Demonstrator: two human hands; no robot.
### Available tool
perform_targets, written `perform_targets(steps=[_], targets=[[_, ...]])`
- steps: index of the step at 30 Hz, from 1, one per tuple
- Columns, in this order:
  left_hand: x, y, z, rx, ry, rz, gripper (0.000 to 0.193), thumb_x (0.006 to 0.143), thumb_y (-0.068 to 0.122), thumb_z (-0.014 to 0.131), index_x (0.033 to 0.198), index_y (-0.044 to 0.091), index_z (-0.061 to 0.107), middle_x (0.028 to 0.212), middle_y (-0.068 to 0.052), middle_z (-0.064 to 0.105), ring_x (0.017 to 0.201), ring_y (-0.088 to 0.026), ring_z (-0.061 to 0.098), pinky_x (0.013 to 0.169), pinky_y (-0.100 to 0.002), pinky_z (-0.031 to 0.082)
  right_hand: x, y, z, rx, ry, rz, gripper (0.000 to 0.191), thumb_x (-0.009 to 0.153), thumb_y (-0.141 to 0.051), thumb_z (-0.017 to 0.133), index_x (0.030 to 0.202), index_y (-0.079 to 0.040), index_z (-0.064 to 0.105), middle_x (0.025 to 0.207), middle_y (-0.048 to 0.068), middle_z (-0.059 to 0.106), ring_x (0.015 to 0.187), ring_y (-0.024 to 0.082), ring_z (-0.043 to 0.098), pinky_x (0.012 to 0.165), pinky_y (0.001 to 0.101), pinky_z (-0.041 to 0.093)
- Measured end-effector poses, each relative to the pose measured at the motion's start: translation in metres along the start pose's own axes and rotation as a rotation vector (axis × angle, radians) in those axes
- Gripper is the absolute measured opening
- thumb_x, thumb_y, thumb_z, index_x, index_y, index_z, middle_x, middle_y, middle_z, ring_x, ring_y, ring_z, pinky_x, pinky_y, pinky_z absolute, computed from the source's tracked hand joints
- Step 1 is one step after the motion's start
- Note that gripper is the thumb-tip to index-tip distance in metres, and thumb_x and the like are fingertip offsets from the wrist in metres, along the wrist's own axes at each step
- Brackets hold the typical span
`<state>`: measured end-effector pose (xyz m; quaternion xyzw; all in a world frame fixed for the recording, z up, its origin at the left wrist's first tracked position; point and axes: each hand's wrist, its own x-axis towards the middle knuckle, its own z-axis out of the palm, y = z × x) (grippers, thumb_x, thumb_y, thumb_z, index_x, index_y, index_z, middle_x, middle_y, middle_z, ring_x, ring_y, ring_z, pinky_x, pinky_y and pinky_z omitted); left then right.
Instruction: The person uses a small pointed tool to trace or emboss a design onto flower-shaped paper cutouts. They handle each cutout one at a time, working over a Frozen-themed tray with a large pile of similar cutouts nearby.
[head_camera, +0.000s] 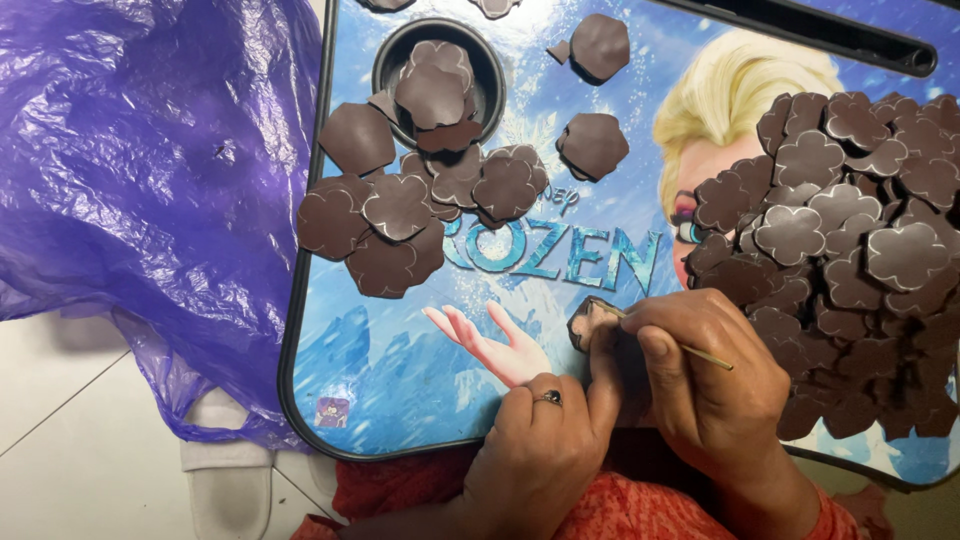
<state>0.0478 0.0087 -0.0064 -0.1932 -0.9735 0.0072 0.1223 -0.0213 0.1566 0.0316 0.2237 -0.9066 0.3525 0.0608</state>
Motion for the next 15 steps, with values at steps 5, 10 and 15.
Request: perform_targets(steps=[5, 10, 15], targets=[[0.0005, -0.0006, -0.0002, -0.008, -0.008, 0.007, 0.052, 0.092, 0.026, 0.053, 0.138, 0.005, 0.065, 0.064, 0.010, 0.046, 0.056, -0.005, 0.047, 0.055, -0.022, 0.033, -0.0013, 0.0002, -0.0036, -0.024, -0.002, 0.005, 0.008, 0.106, -0.008, 0.062, 0.103, -0.001, 0.065, 0.095, 0.008, 0.070, 0.082, 0.021, 0.069, 0.075, 0.0295, 0.054], [-0.0004, 0.0008, 0.0009, -0.003, -0.011, 0.008, 0.049, 0.093, 0.026, 0.054, 0.136, 0.007, 0.066, 0.063, 0.010, 0.044, 0.055, -0.005, 0.046, 0.053, -0.022, 0.032, -0.0054, -0.0012, -0.0071, -0.035, -0.011, 0.014, 0.007, 0.104, -0.008, 0.063, 0.101, -0.002, 0.065, 0.092, 0.008, 0.070, 0.083, 0.021, 0.068, 0.072, 0.0293, 0.054], [-0.0009, 0.0014, 0.0017, -0.026, -0.014, 0.014, 0.049, 0.092, 0.026, 0.054, 0.135, 0.006, 0.067, 0.064, 0.009, 0.045, 0.057, -0.006, 0.047, 0.054, -0.023, 0.033, -0.0088, 0.0001, -0.0082, -0.038, -0.011, 0.019, 0.008, 0.104, -0.007, 0.062, 0.100, -0.001, 0.066, 0.091, 0.008, 0.070, 0.081, 0.020, 0.068, 0.075, 0.0316, 0.053]])
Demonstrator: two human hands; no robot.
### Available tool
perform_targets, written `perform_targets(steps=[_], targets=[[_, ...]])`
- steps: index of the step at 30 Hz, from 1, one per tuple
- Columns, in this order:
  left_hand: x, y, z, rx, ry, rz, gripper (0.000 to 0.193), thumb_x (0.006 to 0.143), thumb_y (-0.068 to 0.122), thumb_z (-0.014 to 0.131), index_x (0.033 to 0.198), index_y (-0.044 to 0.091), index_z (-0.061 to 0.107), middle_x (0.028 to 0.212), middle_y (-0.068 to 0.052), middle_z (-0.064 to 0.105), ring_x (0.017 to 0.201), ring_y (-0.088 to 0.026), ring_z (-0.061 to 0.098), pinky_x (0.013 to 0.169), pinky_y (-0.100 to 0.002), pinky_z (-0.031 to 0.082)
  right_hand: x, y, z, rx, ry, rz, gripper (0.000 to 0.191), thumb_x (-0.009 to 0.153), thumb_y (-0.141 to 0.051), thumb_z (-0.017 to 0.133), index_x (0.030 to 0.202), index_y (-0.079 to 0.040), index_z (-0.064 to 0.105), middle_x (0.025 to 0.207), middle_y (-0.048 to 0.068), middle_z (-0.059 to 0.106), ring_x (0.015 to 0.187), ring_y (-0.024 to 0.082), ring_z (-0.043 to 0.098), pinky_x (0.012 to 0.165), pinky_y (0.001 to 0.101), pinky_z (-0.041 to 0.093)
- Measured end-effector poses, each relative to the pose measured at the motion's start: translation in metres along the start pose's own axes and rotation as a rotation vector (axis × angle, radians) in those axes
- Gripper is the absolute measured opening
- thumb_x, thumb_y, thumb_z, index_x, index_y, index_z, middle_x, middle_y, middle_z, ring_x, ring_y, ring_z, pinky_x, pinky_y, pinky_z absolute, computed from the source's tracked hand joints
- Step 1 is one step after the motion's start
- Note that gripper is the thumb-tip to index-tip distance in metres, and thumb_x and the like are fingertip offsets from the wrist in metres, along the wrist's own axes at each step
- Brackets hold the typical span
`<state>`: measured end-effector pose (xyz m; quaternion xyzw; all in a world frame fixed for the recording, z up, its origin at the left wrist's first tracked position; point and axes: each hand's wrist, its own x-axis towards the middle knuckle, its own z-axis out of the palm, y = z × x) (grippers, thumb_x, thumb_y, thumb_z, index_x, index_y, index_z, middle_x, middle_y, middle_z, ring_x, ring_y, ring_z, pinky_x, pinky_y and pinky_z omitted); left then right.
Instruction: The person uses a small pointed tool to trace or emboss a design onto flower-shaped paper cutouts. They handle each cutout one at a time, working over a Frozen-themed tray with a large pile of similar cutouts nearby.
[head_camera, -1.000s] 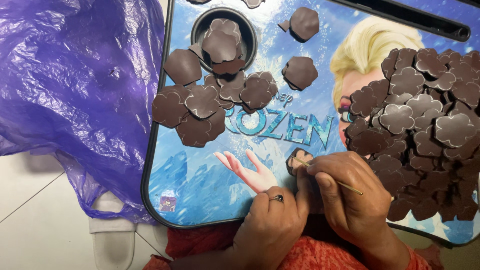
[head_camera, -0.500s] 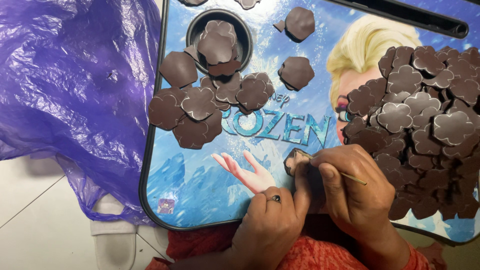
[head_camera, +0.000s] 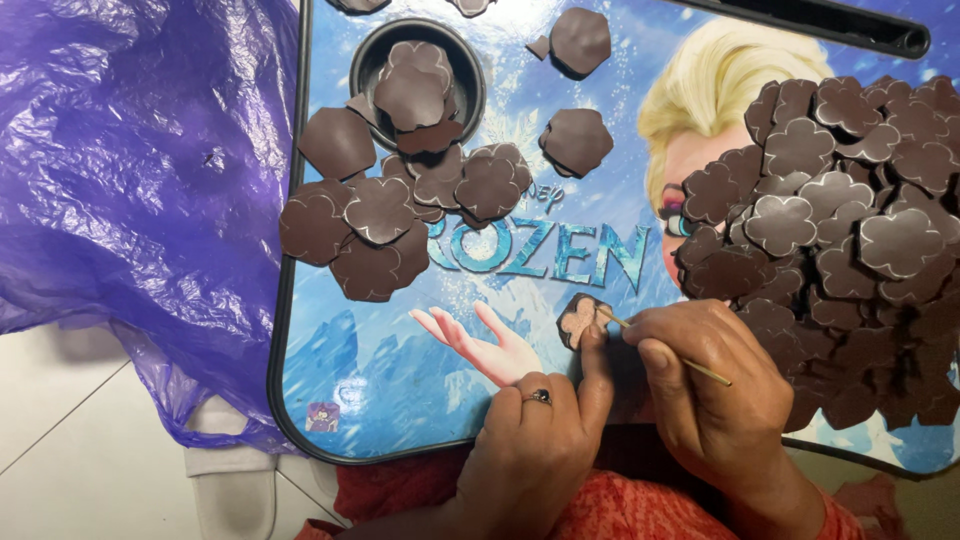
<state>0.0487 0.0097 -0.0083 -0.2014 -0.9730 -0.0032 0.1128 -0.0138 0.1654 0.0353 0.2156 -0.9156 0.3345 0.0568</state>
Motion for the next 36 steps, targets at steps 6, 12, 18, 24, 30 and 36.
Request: perform_targets(steps=[6, 12, 18, 24, 30, 36], targets=[[0.0014, -0.0004, 0.0000, -0.034, 0.009, -0.012, 0.053, 0.089, 0.024, 0.056, 0.138, 0.005, 0.066, 0.063, 0.009, 0.043, 0.056, -0.006, 0.046, 0.052, -0.023, 0.033, -0.0014, 0.0049, -0.0002, 0.028, 0.037, 0.012, 0.009, 0.105, -0.009, 0.063, 0.101, -0.001, 0.066, 0.092, 0.007, 0.071, 0.083, 0.019, 0.069, 0.070, 0.0276, 0.054], [0.0005, -0.0017, -0.0006, -0.031, -0.015, 0.008, 0.053, 0.088, 0.024, 0.056, 0.136, 0.003, 0.065, 0.064, 0.008, 0.044, 0.057, -0.007, 0.048, 0.051, -0.023, 0.033, -0.0056, 0.0053, -0.0040, 0.011, 0.045, 0.029, 0.009, 0.105, -0.009, 0.063, 0.101, -0.001, 0.066, 0.092, 0.008, 0.071, 0.083, 0.020, 0.069, 0.070, 0.0280, 0.054], [0.0007, -0.0016, -0.0013, -0.059, -0.033, 0.005, 0.054, 0.088, 0.024, 0.057, 0.138, 0.004, 0.063, 0.065, 0.007, 0.046, 0.060, -0.008, 0.051, 0.053, -0.023, 0.036, -0.0059, 0.0074, -0.0032, 0.026, 0.045, 0.007, 0.009, 0.104, -0.009, 0.063, 0.101, -0.001, 0.066, 0.092, 0.008, 0.071, 0.084, 0.021, 0.069, 0.071, 0.0285, 0.054], [0.0016, -0.0025, -0.0026, -0.019, -0.051, 0.024, 0.054, 0.087, 0.025, 0.057, 0.137, 0.005, 0.063, 0.066, 0.007, 0.046, 0.059, -0.008, 0.050, 0.052, -0.023, 0.035, -0.0081, 0.0052, -0.0062, 0.054, 0.019, 0.022, 0.009, 0.103, -0.008, 0.063, 0.098, -0.002, 0.066, 0.090, 0.007, 0.071, 0.080, 0.018, 0.068, 0.072, 0.0298, 0.053], [0.0022, -0.0037, -0.0056, -0.013, -0.053, 0.021, 0.055, 0.087, 0.026, 0.056, 0.138, 0.006, 0.064, 0.066, 0.008, 0.044, 0.060, -0.007, 0.050, 0.053, -0.022, 0.035, -0.0094, 0.0037, -0.0058, 0.049, 0.002, 0.018, 0.008, 0.101, -0.006, 0.064, 0.097, 0.000, 0.066, 0.089, 0.008, 0.071, 0.075, 0.018, 0.066, 0.068, 0.0298, 0.052], [0.0019, -0.0043, -0.0049, -0.011, -0.058, 0.025, 0.052, 0.089, 0.026, 0.057, 0.137, 0.007, 0.064, 0.066, 0.008, 0.045, 0.060, -0.007, 0.050, 0.053, -0.022, 0.035, -0.0082, 0.0066, -0.0047, 0.020, 0.036, -0.020, 0.007, 0.103, -0.006, 0.063, 0.100, 0.000, 0.066, 0.092, 0.008, 0.071, 0.080, 0.020, 0.068, 0.069, 0.0291, 0.052]])
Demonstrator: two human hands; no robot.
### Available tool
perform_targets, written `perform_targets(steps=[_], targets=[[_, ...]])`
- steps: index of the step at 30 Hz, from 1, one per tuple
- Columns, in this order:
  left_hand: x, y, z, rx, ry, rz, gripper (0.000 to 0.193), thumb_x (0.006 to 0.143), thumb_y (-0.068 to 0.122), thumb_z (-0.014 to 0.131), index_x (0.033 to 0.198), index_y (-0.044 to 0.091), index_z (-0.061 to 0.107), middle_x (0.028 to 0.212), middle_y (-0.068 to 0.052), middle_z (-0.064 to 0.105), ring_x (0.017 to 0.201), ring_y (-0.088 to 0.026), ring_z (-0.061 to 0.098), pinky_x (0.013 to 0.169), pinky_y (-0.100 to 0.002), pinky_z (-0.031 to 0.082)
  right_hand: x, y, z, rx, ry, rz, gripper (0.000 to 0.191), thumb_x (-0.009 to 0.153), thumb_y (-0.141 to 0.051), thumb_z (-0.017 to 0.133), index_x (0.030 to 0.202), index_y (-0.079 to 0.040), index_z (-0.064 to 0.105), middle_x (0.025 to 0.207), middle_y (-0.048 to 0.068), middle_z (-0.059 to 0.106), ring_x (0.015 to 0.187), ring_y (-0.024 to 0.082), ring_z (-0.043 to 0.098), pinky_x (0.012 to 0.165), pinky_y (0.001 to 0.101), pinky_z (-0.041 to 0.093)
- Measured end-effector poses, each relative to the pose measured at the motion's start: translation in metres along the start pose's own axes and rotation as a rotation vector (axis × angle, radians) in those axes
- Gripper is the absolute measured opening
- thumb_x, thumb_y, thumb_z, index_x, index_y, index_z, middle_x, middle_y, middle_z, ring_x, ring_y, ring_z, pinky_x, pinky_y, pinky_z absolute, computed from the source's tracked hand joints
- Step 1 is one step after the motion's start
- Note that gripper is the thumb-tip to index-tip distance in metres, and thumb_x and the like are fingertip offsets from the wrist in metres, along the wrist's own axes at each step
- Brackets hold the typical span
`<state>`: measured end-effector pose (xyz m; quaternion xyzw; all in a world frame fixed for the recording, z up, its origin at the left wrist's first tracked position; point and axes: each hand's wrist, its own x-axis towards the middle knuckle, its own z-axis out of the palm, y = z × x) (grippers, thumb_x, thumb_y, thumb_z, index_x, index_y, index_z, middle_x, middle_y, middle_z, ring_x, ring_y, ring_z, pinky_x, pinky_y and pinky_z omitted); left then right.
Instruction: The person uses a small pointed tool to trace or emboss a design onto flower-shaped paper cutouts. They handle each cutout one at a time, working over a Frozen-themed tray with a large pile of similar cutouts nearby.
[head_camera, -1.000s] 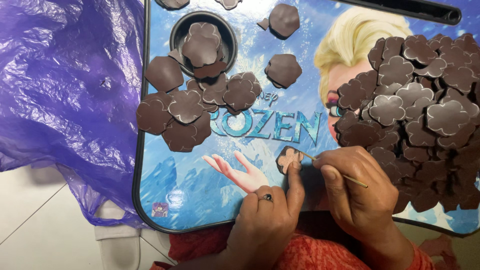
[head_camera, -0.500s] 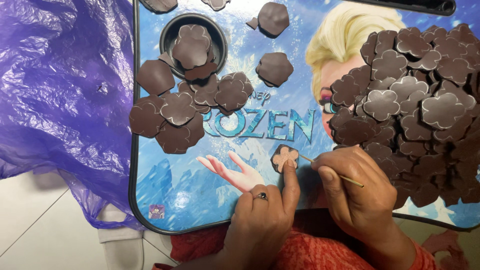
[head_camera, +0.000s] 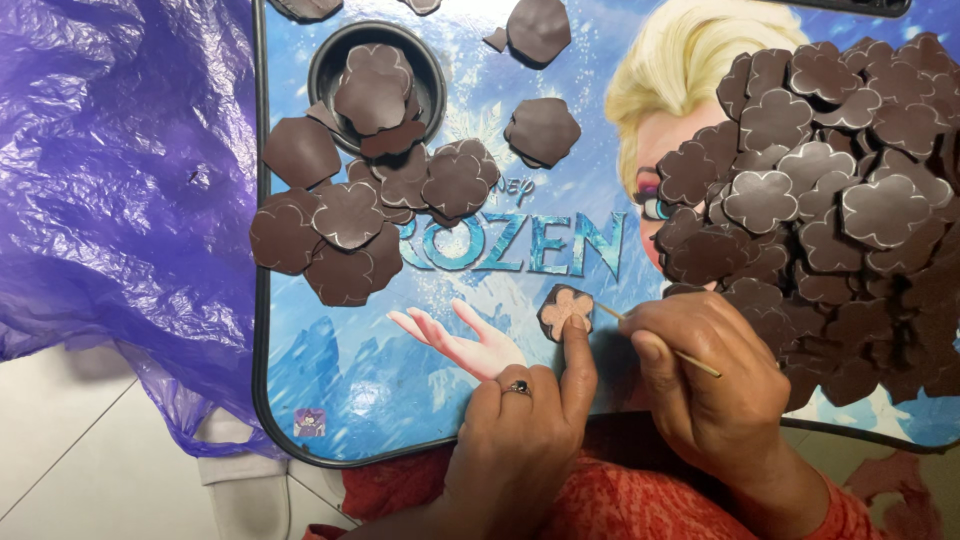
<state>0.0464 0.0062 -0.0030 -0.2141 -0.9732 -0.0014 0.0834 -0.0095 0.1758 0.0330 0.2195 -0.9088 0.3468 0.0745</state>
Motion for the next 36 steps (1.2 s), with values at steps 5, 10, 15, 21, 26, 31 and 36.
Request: perform_targets(steps=[5, 10, 15, 21, 26, 31, 36], targets=[[0.000, 0.001, 0.001, -0.028, 0.004, -0.009, 0.052, 0.089, 0.024, 0.057, 0.137, 0.008, 0.064, 0.066, 0.008, 0.045, 0.061, -0.007, 0.051, 0.052, -0.023, 0.036, -0.002, -0.001, -0.003, 0.051, -0.017, 0.028, 0.007, 0.103, -0.006, 0.063, 0.099, -0.001, 0.065, 0.091, 0.008, 0.071, 0.079, 0.019, 0.068, 0.072, 0.0300, 0.053], [0.000, -0.001, 0.000, -0.047, 0.006, -0.007, 0.053, 0.089, 0.024, 0.057, 0.138, 0.007, 0.064, 0.066, 0.007, 0.045, 0.062, -0.009, 0.052, 0.053, -0.023, 0.037, -0.003, -0.001, -0.001, 0.061, -0.034, 0.028, 0.006, 0.099, -0.006, 0.064, 0.097, 0.000, 0.066, 0.089, 0.008, 0.071, 0.076, 0.019, 0.067, 0.069, 0.0300, 0.052], [0.000, -0.002, -0.001, -0.055, 0.007, -0.005, 0.052, 0.090, 0.023, 0.057, 0.139, 0.006, 0.063, 0.067, 0.006, 0.045, 0.063, -0.009, 0.053, 0.053, -0.023, 0.037, -0.006, -0.003, -0.004, 0.054, -0.044, 0.019, 0.007, 0.100, -0.005, 0.064, 0.097, 0.000, 0.066, 0.089, 0.009, 0.070, 0.079, 0.021, 0.067, 0.072, 0.0309, 0.053], [-0.001, -0.007, -0.002, -0.151, 0.005, 0.001, 0.057, 0.087, 0.023, 0.057, 0.141, 0.005, 0.062, 0.068, 0.005, 0.047, 0.067, -0.012, 0.056, 0.059, -0.026, 0.041, -0.009, -0.005, -0.006, 0.054, -0.047, 0.044, 0.007, 0.099, -0.006, 0.064, 0.096, 0.000, 0.067, 0.088, 0.008, 0.070, 0.077, 0.019, 0.067, 0.071, 0.0305, 0.053], [0.000, -0.008, -0.001, -0.158, 0.016, 0.000, 0.056, 0.088, 0.022, 0.058, 0.141, 0.004, 0.062, 0.068, 0.005, 0.047, 0.066, -0.012, 0.055, 0.058, -0.026, 0.041, -0.010, -0.004, -0.004, 0.071, -0.044, 0.021, 0.009, 0.101, -0.007, 0.063, 0.096, 0.000, 0.066, 0.088, 0.008, 0.070, 0.077, 0.019, 0.067, 0.070, 0.0305, 0.053], [0.000, -0.008, 0.000, -0.168, 0.017, -0.002, 0.056, 0.087, 0.022, 0.059, 0.141, 0.004, 0.062, 0.068, 0.005, 0.046, 0.065, -0.012, 0.054, 0.058, -0.026, 0.042, -0.010, -0.002, -0.002, 0.052, -0.036, 0.032, 0.010, 0.100, -0.008, 0.064, 0.095, -0.001, 0.068, 0.087, 0.007, 0.071, 0.076, 0.018, 0.067, 0.069, 0.0298, 0.053], [0.000, -0.008, 0.001, -0.181, 0.038, -0.010, 0.053, 0.088, 0.021, 0.060, 0.138, 0.005, 0.065, 0.067, 0.006, 0.046, 0.065, -0.011, 0.054, 0.057, -0.026, 0.042, -0.011, -0.003, -0.004, 0.074, -0.059, 0.034, 0.009, 0.100, -0.007, 0.063, 0.095, 0.000, 0.067, 0.088, 0.009, 0.070, 0.077, 0.020, 0.067, 0.070, 0.0309, 0.053]])
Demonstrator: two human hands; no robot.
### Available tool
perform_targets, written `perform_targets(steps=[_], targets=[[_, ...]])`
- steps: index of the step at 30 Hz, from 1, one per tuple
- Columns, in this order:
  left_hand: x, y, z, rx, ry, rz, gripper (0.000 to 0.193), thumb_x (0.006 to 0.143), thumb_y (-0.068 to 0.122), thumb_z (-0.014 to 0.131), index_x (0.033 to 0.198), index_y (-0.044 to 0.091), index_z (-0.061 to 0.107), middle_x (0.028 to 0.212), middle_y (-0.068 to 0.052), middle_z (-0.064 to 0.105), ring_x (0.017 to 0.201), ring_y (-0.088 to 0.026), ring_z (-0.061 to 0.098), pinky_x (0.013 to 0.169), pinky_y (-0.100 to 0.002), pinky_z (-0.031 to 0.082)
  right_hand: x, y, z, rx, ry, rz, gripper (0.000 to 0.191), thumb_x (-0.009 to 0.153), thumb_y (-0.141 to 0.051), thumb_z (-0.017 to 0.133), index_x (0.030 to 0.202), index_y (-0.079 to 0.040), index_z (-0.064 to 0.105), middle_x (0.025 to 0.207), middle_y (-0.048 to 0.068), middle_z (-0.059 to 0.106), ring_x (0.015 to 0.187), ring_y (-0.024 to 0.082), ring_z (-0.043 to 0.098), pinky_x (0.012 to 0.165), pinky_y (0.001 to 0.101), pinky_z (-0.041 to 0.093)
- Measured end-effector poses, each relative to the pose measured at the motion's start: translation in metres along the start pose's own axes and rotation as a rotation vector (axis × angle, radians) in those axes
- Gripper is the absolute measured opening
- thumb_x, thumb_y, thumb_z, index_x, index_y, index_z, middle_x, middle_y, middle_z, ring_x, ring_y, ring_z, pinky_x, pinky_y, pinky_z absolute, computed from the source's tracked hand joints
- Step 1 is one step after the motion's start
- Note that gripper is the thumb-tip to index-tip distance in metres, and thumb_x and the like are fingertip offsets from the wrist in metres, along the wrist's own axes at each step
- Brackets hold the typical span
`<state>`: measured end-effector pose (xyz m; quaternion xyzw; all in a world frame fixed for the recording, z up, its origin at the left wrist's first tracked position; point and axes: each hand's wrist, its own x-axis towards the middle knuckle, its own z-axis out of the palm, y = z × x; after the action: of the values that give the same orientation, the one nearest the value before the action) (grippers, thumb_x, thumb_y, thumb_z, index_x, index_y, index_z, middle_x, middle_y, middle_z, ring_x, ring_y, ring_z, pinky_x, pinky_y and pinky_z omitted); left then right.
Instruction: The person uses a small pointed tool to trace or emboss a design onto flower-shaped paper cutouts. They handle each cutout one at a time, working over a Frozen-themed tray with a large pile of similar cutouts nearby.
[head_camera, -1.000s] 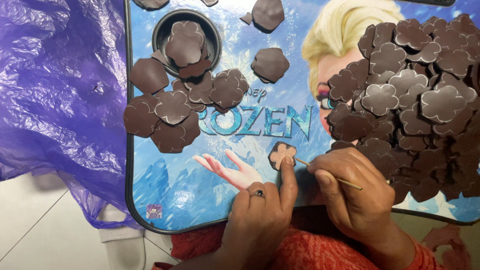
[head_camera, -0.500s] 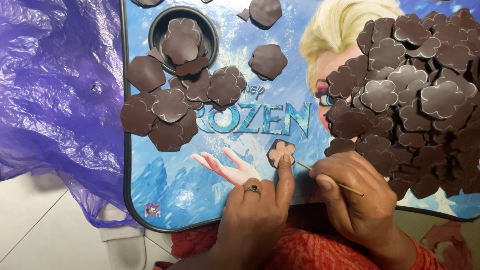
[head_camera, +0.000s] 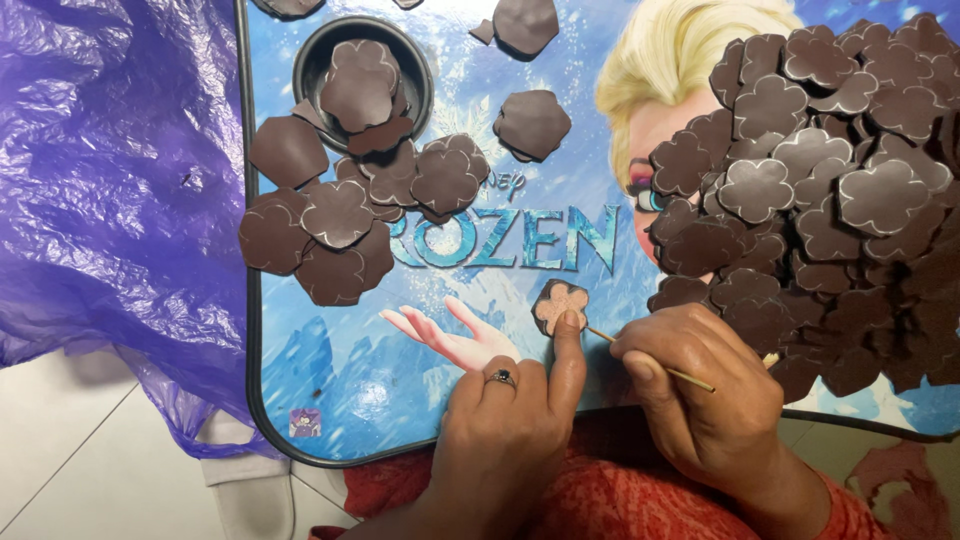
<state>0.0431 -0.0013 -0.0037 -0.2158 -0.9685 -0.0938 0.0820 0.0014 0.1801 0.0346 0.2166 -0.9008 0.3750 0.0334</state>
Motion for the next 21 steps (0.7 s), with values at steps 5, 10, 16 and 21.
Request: perform_targets(steps=[5, 10, 16, 21], targets=[[0.004, -0.009, -0.003, -0.106, 0.026, -0.029, 0.051, 0.087, 0.019, 0.061, 0.136, 0.010, 0.068, 0.066, 0.003, 0.049, 0.064, -0.014, 0.056, 0.058, -0.030, 0.044, -0.001, -0.003, 0.003, 0.034, -0.018, -0.025, 0.006, 0.099, -0.006, 0.065, 0.099, 0.000, 0.066, 0.090, 0.009, 0.071, 0.079, 0.021, 0.069, 0.073, 0.0311, 0.054], [0.013, -0.029, -0.011, -0.300, -0.051, -0.024, 0.049, 0.082, 0.013, 0.063, 0.131, 0.014, 0.070, 0.065, 0.000, 0.057, 0.060, -0.018, 0.059, 0.057, -0.036, 0.045, 0.000, -0.002, 0.006, 0.051, -0.018, -0.033, 0.006, 0.098, -0.005, 0.066, 0.101, 0.000, 0.065, 0.092, 0.010, 0.071, 0.081, 0.021, 0.069, 0.074, 0.0318, 0.055], [0.023, -0.043, -0.020, -0.498, -0.026, -0.039, 0.036, 0.085, 0.005, 0.064, 0.119, 0.014, 0.072, 0.070, -0.003, 0.064, 0.064, -0.023, 0.062, 0.062, -0.039, 0.047, 0.001, -0.001, 0.008, 0.060, -0.028, -0.058, 0.006, 0.097, -0.004, 0.066, 0.102, 0.000, 0.064, 0.091, 0.009, 0.070, 0.080, 0.022, 0.068, 0.074, 0.0321, 0.054], [0.029, -0.045, -0.016, -0.635, 0.037, -0.091, 0.019, 0.092, 0.011, 0.070, 0.110, 0.015, 0.073, 0.075, -0.004, 0.070, 0.061, -0.025, 0.063, 0.061, -0.040, 0.047, 0.000, -0.001, 0.007, 0.091, -0.051, -0.044, 0.007, 0.098, -0.005, 0.065, 0.102, 0.000, 0.065, 0.090, 0.009, 0.071, 0.079, 0.020, 0.068, 0.071, 0.0311, 0.054]])
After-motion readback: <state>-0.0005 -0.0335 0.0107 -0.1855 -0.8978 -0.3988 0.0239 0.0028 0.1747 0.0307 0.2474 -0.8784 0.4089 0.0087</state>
